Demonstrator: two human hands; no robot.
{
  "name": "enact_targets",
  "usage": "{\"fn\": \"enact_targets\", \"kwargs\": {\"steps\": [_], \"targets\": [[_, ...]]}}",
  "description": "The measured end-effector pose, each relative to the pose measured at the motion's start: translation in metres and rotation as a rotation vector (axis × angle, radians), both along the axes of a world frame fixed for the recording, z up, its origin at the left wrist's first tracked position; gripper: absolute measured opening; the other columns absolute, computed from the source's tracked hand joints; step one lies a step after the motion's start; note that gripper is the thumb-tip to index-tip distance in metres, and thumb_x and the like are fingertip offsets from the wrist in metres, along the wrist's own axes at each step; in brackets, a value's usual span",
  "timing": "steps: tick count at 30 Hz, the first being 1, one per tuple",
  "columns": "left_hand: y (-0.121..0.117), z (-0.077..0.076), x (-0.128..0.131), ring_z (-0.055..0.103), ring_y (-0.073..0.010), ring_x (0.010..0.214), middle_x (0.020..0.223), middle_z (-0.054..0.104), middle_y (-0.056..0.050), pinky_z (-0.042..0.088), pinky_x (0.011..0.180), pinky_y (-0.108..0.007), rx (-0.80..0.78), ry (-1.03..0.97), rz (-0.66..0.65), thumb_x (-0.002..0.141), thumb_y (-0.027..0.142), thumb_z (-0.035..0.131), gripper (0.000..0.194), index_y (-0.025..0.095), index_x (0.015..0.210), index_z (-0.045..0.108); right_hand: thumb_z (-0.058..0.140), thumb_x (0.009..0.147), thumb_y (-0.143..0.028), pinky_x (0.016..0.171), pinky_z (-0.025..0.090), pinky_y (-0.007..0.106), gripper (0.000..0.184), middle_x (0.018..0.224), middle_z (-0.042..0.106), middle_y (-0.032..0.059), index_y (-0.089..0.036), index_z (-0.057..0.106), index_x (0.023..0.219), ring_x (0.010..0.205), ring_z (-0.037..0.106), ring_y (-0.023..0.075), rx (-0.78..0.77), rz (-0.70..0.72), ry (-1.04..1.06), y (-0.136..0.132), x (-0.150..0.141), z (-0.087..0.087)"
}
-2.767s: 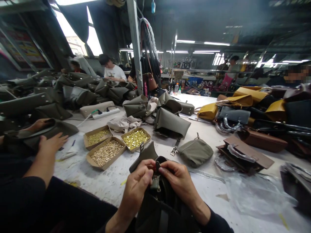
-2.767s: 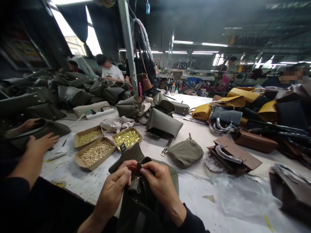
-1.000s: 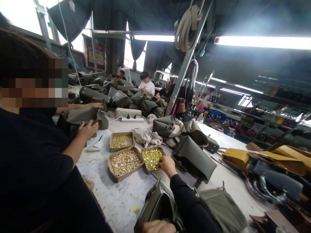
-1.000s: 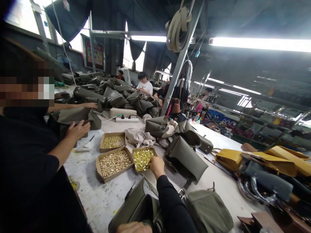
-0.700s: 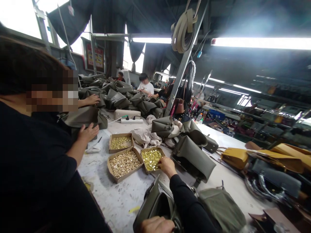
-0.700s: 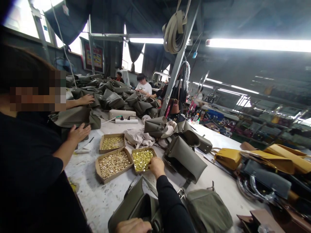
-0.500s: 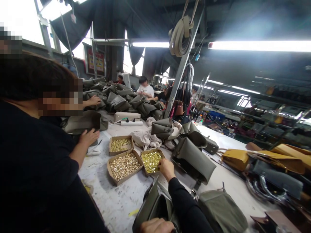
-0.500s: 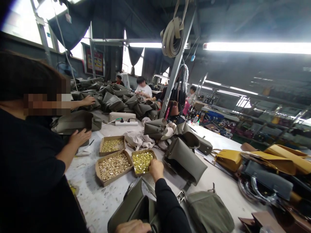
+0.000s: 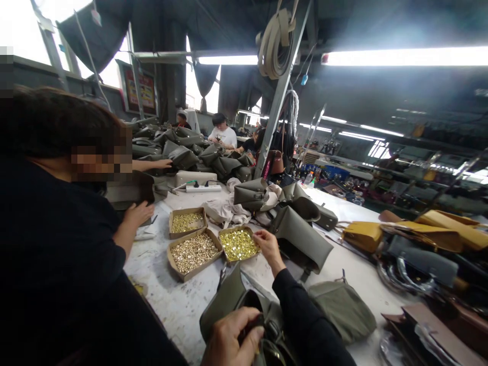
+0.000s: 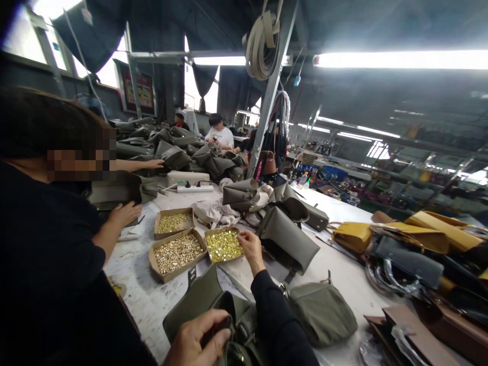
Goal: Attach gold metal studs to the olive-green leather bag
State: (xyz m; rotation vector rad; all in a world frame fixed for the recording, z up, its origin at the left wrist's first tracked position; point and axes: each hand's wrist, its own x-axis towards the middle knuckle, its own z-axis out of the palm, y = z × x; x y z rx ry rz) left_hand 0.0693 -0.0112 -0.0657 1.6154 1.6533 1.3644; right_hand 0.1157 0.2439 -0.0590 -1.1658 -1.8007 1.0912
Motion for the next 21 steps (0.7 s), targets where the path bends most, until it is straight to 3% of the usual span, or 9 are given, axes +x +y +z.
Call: {"fn": "enact_targets", "kwargs": {"steps": [4, 7, 9, 11, 14, 18, 21], "targets": [[0.007, 0.014, -0.004, 0.069, -0.0163, 0.069, 0.076, 0.076, -0.002, 0.052, 0.064, -0.022, -0.161, -0.146, 0.013, 0.094, 0.034, 0.061, 0.022, 0.018, 0.091, 0.076, 0.077, 0.078, -0.059, 0.070, 0.052, 0.029, 0.043, 0.081, 0.071, 0.0039, -0.018, 0.074, 0.089, 0.071, 0.061, 0.0162, -0.073, 0.019, 0.255, -0.034, 0.038, 0.042], [0.012, 0.022, -0.003, 0.071, -0.0178, 0.073, 0.081, 0.078, -0.004, 0.054, 0.068, -0.023, -0.195, -0.189, -0.009, 0.091, 0.040, 0.062, 0.027, 0.018, 0.094, 0.077, 0.086, 0.075, -0.052, 0.074, 0.054, 0.028, 0.039, 0.084, 0.072, 0.0036, -0.019, 0.077, 0.094, 0.075, 0.063, 0.0157, -0.114, 0.087, 0.432, -0.091, 0.085, 0.074], [0.013, 0.026, -0.001, 0.072, -0.0184, 0.077, 0.084, 0.079, -0.004, 0.055, 0.070, -0.023, -0.215, -0.202, -0.045, 0.091, 0.041, 0.062, 0.028, 0.018, 0.095, 0.079, 0.089, 0.079, -0.042, 0.072, 0.053, 0.025, 0.028, 0.082, 0.072, 0.0027, -0.020, 0.078, 0.092, 0.075, 0.064, 0.0151, -0.174, 0.108, 0.501, -0.138, 0.114, 0.084], [0.014, 0.029, 0.003, 0.073, -0.0182, 0.079, 0.084, 0.079, -0.003, 0.055, 0.071, -0.022, -0.225, -0.202, -0.102, 0.092, 0.040, 0.062, 0.027, 0.019, 0.094, 0.079, 0.090, 0.081, -0.037, 0.069, 0.052, 0.023, 0.023, 0.080, 0.072, 0.0018, -0.021, 0.077, 0.090, 0.074, 0.065, 0.0141, -0.248, 0.053, 0.546, -0.182, 0.135, 0.079], [0.013, 0.032, 0.009, 0.075, -0.0165, 0.079, 0.084, 0.080, -0.002, 0.055, 0.070, -0.019, -0.167, -0.181, -0.161, 0.092, 0.034, 0.063, 0.022, 0.021, 0.093, 0.080, 0.090, 0.083, -0.037, 0.067, 0.052, 0.023, 0.021, 0.081, 0.073, 0.0026, -0.021, 0.077, 0.089, 0.072, 0.065, 0.0150, -0.344, -0.015, 0.589, -0.226, 0.147, 0.048], [0.013, 0.035, 0.017, 0.074, -0.0132, 0.073, 0.079, 0.078, 0.000, 0.055, 0.067, -0.015, -0.058, -0.128, -0.208, 0.089, 0.026, 0.066, 0.016, 0.023, 0.087, 0.081, 0.084, 0.088, -0.040, 0.073, 0.053, 0.025, 0.018, 0.087, 0.073, 0.0036, -0.023, 0.079, 0.093, 0.080, 0.066, 0.0171, -0.280, -0.121, 0.573, -0.243, 0.143, 0.005], [0.014, 0.037, 0.021, 0.071, -0.0108, 0.065, 0.071, 0.074, 0.002, 0.052, 0.061, -0.013, -0.004, -0.091, -0.239, 0.089, 0.022, 0.066, 0.016, 0.023, 0.081, 0.081, 0.082, 0.090, -0.038, 0.076, 0.053, 0.024, 0.013, 0.087, 0.071, 0.0022, -0.025, 0.081, 0.089, 0.083, 0.065, 0.0171, -0.144, -0.196, 0.589, -0.241, 0.139, -0.002]]}}
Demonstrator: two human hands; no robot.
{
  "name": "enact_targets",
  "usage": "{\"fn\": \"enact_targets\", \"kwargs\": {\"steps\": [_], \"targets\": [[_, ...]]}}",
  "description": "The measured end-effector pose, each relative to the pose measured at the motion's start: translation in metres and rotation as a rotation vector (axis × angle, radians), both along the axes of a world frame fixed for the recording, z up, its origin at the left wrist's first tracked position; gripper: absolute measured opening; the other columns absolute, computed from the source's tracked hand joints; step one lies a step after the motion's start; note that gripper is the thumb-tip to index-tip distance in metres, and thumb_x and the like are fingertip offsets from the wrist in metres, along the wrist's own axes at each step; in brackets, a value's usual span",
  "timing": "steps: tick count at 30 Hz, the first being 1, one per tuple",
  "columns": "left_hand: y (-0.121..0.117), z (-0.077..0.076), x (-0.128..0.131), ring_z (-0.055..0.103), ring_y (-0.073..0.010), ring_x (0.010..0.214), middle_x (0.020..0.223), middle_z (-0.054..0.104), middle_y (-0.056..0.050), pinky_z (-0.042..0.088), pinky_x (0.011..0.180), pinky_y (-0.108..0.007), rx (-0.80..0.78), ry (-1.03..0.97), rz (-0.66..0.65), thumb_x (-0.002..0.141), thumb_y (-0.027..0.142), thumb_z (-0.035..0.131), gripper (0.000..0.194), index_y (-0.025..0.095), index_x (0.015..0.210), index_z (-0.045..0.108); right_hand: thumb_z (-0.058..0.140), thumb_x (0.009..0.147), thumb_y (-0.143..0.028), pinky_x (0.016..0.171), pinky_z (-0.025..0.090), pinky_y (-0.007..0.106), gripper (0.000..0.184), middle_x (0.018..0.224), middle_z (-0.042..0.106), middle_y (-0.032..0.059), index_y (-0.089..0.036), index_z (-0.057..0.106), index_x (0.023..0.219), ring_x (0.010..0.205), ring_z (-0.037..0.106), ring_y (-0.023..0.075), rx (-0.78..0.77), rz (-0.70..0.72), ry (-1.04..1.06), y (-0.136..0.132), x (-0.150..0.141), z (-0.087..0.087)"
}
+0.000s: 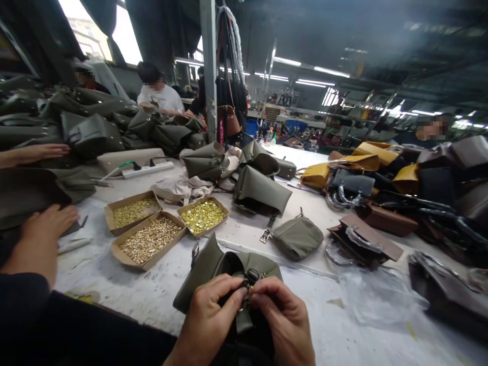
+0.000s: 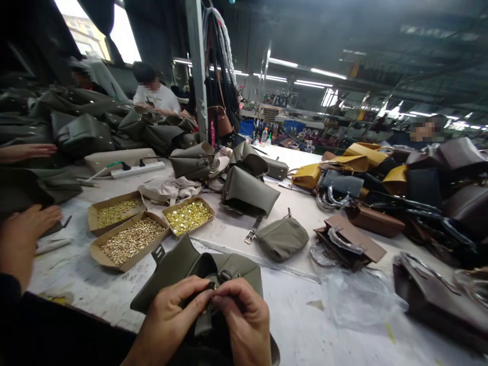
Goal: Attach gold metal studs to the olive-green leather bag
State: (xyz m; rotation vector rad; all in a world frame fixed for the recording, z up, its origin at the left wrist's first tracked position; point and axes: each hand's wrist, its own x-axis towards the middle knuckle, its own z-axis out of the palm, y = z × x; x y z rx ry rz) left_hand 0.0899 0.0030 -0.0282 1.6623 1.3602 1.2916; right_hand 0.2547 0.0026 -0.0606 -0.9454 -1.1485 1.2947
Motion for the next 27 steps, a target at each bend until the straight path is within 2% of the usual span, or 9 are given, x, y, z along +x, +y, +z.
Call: {"fn": "enact_targets", "kwargs": {"steps": [4, 15, 27], "targets": [[0.0005, 0.0031, 0.0014, 0.071, -0.0102, 0.065, 0.072, 0.075, 0.002, 0.052, 0.060, -0.012, 0.012, 0.033, -0.021, 0.090, 0.021, 0.067, 0.017, 0.023, 0.084, 0.082, 0.085, 0.086, -0.036, 0.075, 0.052, 0.022, 0.010, 0.085, 0.067, 0.0007, -0.027, 0.082, 0.083, 0.082, 0.063, 0.0156, 0.116, -0.078, -0.004, 0.0038, -0.0018, 0.0090], [-0.0029, -0.0012, 0.0049, 0.075, -0.0101, 0.074, 0.081, 0.078, 0.002, 0.057, 0.070, -0.012, 0.170, 0.075, 0.002, 0.090, 0.016, 0.067, 0.017, 0.025, 0.090, 0.081, 0.085, 0.086, -0.040, 0.077, 0.052, 0.024, 0.015, 0.087, 0.068, 0.0021, -0.026, 0.082, 0.083, 0.084, 0.064, 0.0175, 0.023, -0.033, 0.008, 0.0037, 0.0012, 0.0045], [-0.0016, -0.0009, 0.0087, 0.076, -0.0135, 0.074, 0.082, 0.079, -0.001, 0.060, 0.070, -0.018, 0.221, 0.125, -0.003, 0.091, 0.013, 0.066, 0.017, 0.023, 0.090, 0.080, 0.085, 0.085, -0.037, 0.077, 0.050, 0.024, 0.012, 0.087, 0.067, 0.0013, -0.026, 0.081, 0.081, 0.084, 0.063, 0.0173, -0.028, -0.045, 0.017, 0.0030, 0.0030, 0.0029]]}}
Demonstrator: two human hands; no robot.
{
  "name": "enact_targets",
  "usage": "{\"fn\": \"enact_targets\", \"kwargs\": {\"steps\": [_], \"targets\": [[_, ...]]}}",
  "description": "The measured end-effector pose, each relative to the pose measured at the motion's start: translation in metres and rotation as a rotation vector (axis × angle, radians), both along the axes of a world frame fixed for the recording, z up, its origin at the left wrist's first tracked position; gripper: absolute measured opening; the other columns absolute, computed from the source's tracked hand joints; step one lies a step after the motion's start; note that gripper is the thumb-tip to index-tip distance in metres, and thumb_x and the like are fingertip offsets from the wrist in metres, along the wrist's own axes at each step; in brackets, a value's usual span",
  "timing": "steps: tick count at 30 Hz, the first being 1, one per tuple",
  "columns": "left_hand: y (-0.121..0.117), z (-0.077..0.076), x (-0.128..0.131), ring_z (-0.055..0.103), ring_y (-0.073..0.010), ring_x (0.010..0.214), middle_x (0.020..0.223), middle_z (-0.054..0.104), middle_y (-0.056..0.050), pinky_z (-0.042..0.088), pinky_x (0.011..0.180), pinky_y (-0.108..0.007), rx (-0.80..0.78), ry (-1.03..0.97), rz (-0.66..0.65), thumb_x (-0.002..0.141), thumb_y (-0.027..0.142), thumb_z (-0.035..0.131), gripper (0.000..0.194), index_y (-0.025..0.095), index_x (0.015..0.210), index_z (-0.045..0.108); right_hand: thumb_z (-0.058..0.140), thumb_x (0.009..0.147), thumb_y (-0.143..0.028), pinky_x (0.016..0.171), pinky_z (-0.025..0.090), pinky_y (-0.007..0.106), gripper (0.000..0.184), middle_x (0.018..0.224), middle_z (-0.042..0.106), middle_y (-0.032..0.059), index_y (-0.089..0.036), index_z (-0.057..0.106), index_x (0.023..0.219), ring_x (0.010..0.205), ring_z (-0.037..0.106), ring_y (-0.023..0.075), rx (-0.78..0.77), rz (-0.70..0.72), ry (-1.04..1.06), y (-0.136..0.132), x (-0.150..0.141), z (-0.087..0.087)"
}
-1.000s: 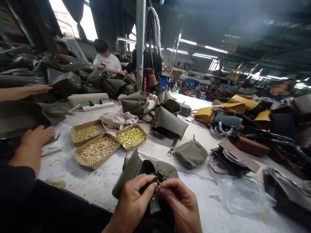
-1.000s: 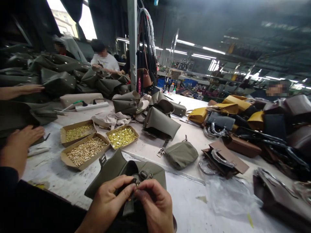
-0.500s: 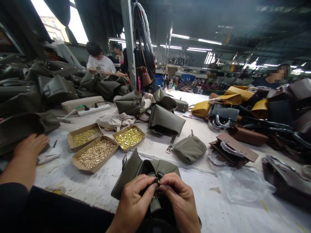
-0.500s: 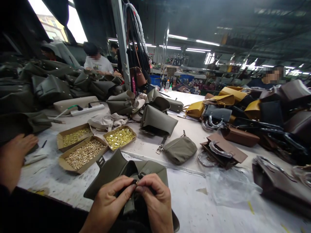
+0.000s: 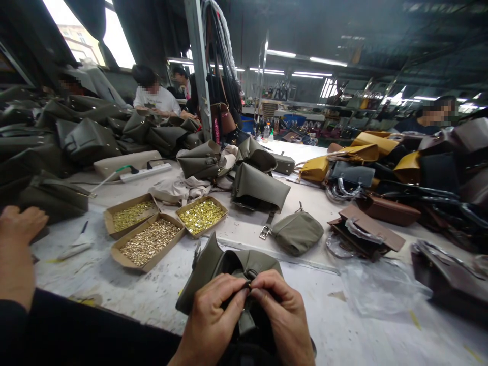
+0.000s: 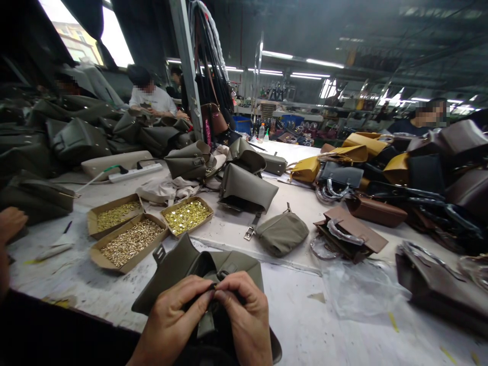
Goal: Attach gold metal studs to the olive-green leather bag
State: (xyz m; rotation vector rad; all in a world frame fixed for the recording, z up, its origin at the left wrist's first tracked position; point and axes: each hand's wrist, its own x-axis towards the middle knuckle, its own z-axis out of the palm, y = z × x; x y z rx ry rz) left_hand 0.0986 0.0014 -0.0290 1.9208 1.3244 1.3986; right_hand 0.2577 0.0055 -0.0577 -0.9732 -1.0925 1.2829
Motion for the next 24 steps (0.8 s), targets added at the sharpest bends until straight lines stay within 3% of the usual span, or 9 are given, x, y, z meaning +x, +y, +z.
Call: {"fn": "enact_targets", "kwargs": {"steps": [14, 19, 22, 24], "targets": [[-0.002, -0.005, 0.000, 0.072, -0.0135, 0.077, 0.085, 0.077, -0.002, 0.058, 0.072, -0.021, 0.107, 0.112, -0.049, 0.095, 0.010, 0.063, 0.016, 0.021, 0.098, 0.074, 0.084, 0.086, -0.031, 0.074, 0.052, 0.023, 0.008, 0.084, 0.066, -0.0002, -0.025, 0.078, 0.084, 0.080, 0.062, 0.0162, 0.064, -0.078, -0.066, 0.001, -0.002, 0.000], [-0.003, 0.009, -0.009, 0.072, -0.0168, 0.082, 0.086, 0.076, -0.005, 0.059, 0.075, -0.026, 0.024, 0.180, -0.245, 0.097, 0.011, 0.055, 0.020, 0.020, 0.096, 0.073, 0.077, 0.092, -0.020, 0.078, 0.056, 0.028, 0.011, 0.096, 0.072, 0.0035, -0.029, 0.079, 0.099, 0.088, 0.068, 0.0196, 0.353, -0.165, -0.278, -0.005, 0.003, -0.005], [-0.003, 0.016, -0.020, 0.075, -0.0171, 0.091, 0.094, 0.080, -0.003, 0.056, 0.105, -0.035, -0.081, 0.159, -0.339, 0.095, 0.010, 0.054, 0.027, 0.022, 0.100, 0.077, 0.070, 0.095, -0.013, 0.083, 0.059, 0.036, 0.022, 0.098, 0.076, 0.0045, -0.031, 0.077, 0.104, 0.091, 0.072, 0.0227, 0.551, -0.168, -0.400, -0.012, 0.009, -0.018], [-0.001, 0.018, -0.025, 0.077, -0.0167, 0.091, 0.091, 0.081, -0.001, 0.051, 0.114, -0.038, -0.165, 0.073, -0.290, 0.095, 0.013, 0.053, 0.029, 0.024, 0.098, 0.079, 0.064, 0.098, -0.012, 0.098, 0.057, 0.044, 0.025, 0.105, 0.078, 0.0043, -0.032, 0.074, 0.108, 0.102, 0.074, 0.0257, 0.625, -0.096, -0.439, -0.015, 0.012, -0.024]]}}
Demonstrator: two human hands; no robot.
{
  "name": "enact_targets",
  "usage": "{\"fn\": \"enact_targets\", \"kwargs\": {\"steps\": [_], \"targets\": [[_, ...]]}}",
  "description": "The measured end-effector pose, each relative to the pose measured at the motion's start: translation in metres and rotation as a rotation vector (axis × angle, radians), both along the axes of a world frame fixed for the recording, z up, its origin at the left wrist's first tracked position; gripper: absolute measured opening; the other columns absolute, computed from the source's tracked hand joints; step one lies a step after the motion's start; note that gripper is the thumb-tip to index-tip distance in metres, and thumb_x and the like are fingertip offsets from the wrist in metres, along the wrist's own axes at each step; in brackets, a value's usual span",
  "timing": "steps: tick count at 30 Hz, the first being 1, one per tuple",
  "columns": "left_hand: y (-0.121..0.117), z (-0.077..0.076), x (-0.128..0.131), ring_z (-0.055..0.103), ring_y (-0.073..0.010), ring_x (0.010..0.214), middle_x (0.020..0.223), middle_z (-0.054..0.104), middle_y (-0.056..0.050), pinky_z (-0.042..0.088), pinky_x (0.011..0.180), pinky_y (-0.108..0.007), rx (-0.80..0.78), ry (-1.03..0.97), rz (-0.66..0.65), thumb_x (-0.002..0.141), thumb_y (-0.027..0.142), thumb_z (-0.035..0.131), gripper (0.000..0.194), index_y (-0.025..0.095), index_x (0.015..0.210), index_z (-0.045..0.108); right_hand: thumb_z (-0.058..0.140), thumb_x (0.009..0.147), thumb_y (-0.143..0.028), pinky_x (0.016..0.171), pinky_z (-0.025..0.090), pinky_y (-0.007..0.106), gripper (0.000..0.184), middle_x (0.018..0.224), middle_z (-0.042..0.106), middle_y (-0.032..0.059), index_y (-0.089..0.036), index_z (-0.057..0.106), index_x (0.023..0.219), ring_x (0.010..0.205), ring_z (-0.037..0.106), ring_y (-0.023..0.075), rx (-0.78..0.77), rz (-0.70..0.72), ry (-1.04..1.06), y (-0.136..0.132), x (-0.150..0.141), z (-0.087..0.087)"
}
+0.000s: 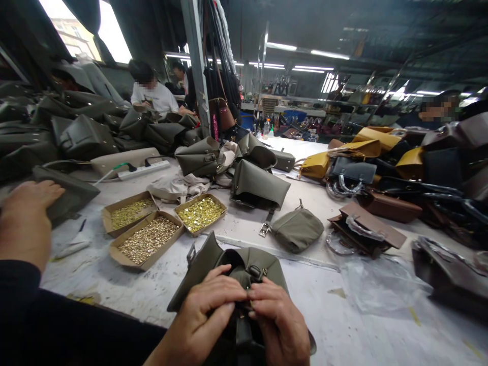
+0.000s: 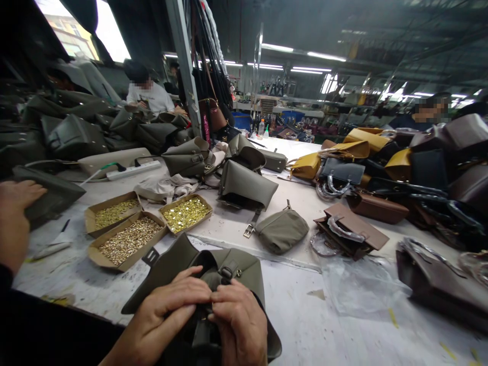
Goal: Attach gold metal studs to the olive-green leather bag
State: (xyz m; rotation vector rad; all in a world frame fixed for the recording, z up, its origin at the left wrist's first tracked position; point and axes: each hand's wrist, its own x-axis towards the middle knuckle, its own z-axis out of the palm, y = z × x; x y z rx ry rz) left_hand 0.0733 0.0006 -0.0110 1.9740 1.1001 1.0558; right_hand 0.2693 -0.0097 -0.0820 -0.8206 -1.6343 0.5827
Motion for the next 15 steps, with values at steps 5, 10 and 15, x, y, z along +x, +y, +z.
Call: {"fn": "enact_targets", "kwargs": {"steps": [5, 10, 15], "targets": [[0.021, -0.003, 0.000, 0.077, -0.0185, 0.100, 0.102, 0.081, -0.004, 0.062, 0.090, -0.025, -0.104, -0.088, 0.283, 0.094, 0.024, 0.057, 0.024, 0.023, 0.098, 0.081, 0.057, 0.103, -0.018, 0.087, 0.058, 0.030, 0.012, 0.091, 0.078, 0.0005, -0.026, 0.065, 0.103, 0.085, 0.076, 0.0192, -0.099, 0.137, -0.164, 0.002, -0.003, 0.002], [0.046, -0.018, 0.002, 0.068, -0.0200, 0.124, 0.127, 0.075, -0.005, 0.053, 0.113, -0.039, 0.046, 0.172, 0.107, 0.085, 0.003, 0.046, 0.047, 0.024, 0.112, 0.079, 0.056, 0.103, -0.023, 0.059, 0.045, 0.026, 0.016, 0.075, 0.069, -0.0005, -0.023, 0.059, 0.088, 0.063, 0.065, 0.0168, -0.157, 0.133, -0.335, 0.006, -0.008, 0.007], [0.062, -0.029, 0.013, 0.065, -0.0249, 0.125, 0.133, 0.073, -0.008, 0.053, 0.111, -0.047, 0.140, 0.517, -0.046, 0.075, -0.006, 0.048, 0.061, 0.022, 0.122, 0.075, 0.059, 0.100, -0.022, 0.063, 0.043, 0.025, 0.012, 0.077, 0.068, -0.0007, -0.023, 0.058, 0.088, 0.067, 0.064, 0.0163, -0.210, 0.199, -0.281, 0.005, -0.004, 0.008]]}}
